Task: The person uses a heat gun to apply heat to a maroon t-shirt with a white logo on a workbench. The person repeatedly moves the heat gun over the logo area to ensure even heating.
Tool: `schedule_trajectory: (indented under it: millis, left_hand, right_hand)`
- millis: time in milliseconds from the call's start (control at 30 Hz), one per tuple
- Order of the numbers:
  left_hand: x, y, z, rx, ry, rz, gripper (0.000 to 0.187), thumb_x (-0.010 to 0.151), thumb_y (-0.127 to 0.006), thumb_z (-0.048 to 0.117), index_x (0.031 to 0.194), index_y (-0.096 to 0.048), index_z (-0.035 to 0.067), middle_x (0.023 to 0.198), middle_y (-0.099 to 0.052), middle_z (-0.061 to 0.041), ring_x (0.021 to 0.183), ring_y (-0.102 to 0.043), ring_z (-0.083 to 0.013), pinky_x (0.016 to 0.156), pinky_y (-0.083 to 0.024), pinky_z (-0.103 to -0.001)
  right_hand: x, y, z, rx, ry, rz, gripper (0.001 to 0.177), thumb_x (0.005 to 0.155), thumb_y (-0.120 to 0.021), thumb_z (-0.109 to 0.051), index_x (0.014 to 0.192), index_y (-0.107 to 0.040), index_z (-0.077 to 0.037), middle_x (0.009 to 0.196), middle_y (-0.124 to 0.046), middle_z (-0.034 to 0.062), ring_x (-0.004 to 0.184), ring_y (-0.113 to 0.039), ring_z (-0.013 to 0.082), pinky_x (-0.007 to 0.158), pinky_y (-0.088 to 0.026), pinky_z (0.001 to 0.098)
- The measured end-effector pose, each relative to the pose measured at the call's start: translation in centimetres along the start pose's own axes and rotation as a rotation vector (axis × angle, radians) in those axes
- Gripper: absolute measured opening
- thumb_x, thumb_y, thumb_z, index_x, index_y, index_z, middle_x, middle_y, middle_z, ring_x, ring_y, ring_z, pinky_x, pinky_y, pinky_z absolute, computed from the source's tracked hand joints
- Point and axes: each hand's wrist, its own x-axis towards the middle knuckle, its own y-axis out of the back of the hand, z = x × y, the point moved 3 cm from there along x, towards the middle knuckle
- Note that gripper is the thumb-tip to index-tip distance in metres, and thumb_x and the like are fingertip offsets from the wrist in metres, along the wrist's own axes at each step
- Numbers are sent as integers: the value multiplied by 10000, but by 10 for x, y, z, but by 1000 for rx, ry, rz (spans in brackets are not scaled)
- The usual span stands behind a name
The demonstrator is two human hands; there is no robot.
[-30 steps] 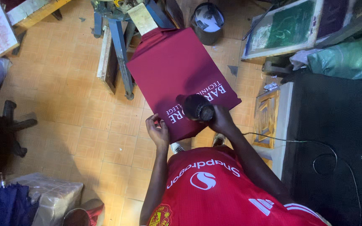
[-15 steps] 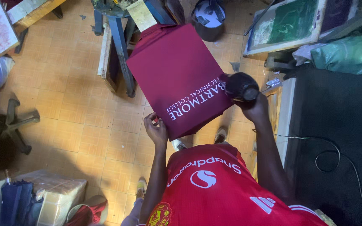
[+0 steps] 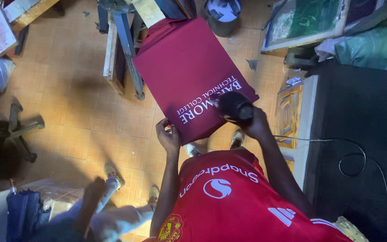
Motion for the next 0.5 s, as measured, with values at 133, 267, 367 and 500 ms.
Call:
schedule_trajectory:
  millis: [133,267,367,500]
  left_hand:
    - [2,2,7,1,-9,0,375,752,-578,-72,1116,-572,20,1076,-539,-156,970,-603,-296,676,-555,-275]
    - [9,5,14,-52,-8,15,345,789,-581,-33,1128,-592,31,1084,-555,-139,1017,-587,-285,711,-560,-278]
    - [16,9,25,-76,-26,13,303,820,-581,2,1120,-606,40,1071,-570,-130,1025,-592,-277,731,-559,-292]
    - [21,16,50,-127,-73,-8,167,870,-570,8,984,-677,63,935,-675,-95,949,-657,-239,756,-542,-304]
  right_hand:
    - [13,-44,5,-15,296,7,405,615,-808,-245,944,-677,-48,925,-697,179,977,-625,402,858,-497,539]
    - [6,-66,-26,54,510,-45,402,627,-826,-199,952,-666,-25,919,-690,208,994,-630,410,817,-507,498]
    - [-22,-54,-72,74,573,-83,358,665,-790,-225,904,-655,4,863,-679,238,945,-626,459,773,-503,493]
    - [-17,-79,-57,66,623,-126,300,642,-789,-221,795,-648,-5,754,-671,230,829,-636,489,678,-502,501]
